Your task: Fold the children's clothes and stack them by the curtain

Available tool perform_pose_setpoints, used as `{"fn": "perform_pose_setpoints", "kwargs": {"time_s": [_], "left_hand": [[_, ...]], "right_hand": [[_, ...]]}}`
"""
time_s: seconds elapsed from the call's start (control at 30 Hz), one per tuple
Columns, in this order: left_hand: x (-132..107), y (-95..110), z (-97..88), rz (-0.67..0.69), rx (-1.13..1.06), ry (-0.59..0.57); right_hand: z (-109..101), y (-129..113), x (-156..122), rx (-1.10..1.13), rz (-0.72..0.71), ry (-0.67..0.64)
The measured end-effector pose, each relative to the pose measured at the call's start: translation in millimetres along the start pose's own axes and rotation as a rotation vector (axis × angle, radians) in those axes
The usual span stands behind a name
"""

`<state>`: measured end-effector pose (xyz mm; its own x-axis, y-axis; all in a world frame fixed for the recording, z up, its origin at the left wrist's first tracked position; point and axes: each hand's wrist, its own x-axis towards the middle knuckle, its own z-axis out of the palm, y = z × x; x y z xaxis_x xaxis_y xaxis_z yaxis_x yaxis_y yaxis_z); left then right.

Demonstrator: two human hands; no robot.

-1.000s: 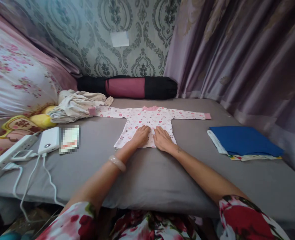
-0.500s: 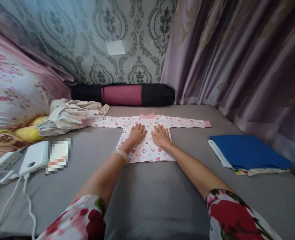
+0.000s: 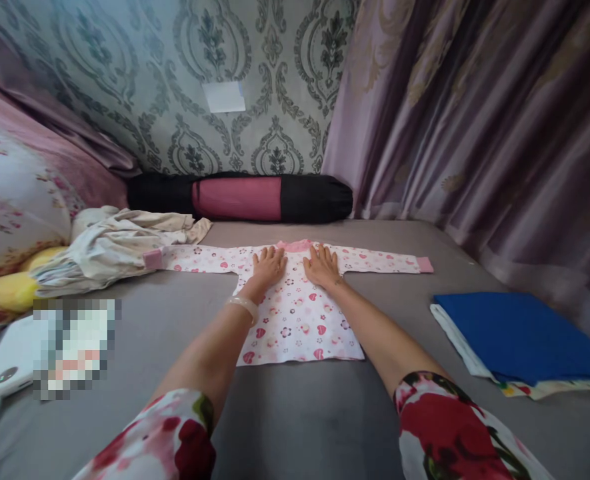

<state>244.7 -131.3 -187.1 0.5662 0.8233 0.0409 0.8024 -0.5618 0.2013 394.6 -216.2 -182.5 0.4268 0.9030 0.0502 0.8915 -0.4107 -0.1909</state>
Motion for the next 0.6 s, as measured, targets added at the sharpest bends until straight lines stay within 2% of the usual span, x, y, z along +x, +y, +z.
{"fn": "perform_pose_setpoints", "kwargs": {"time_s": [0.13, 0.3, 0.37, 0.43, 0.5, 0.6], "left_hand": [[1, 4, 4.1, -0.021, 0.043, 0.084], [-1, 4, 4.0, -0.020, 0.020, 0.058], [0, 3, 4.2, -0.023, 0.017, 0.047], [1, 2, 4.8, -0.022, 0.021, 0.047], [1, 1, 5.3, -0.016, 0.029, 0.056], [0, 2, 4.9, -0.002, 0.043, 0.062]], "right_hand": [[4, 0, 6, 0.007, 0.015, 0.036], [0, 0, 6, 0.059, 0.013, -0.031], [-5, 5, 7, 0.129, -0.007, -0.087], [-11, 16, 10, 0.292, -0.027, -0.099], [-19, 35, 15, 0.547, 0.032, 0.012], [-31, 76, 18, 0.930, 0.315, 0.397]]}}
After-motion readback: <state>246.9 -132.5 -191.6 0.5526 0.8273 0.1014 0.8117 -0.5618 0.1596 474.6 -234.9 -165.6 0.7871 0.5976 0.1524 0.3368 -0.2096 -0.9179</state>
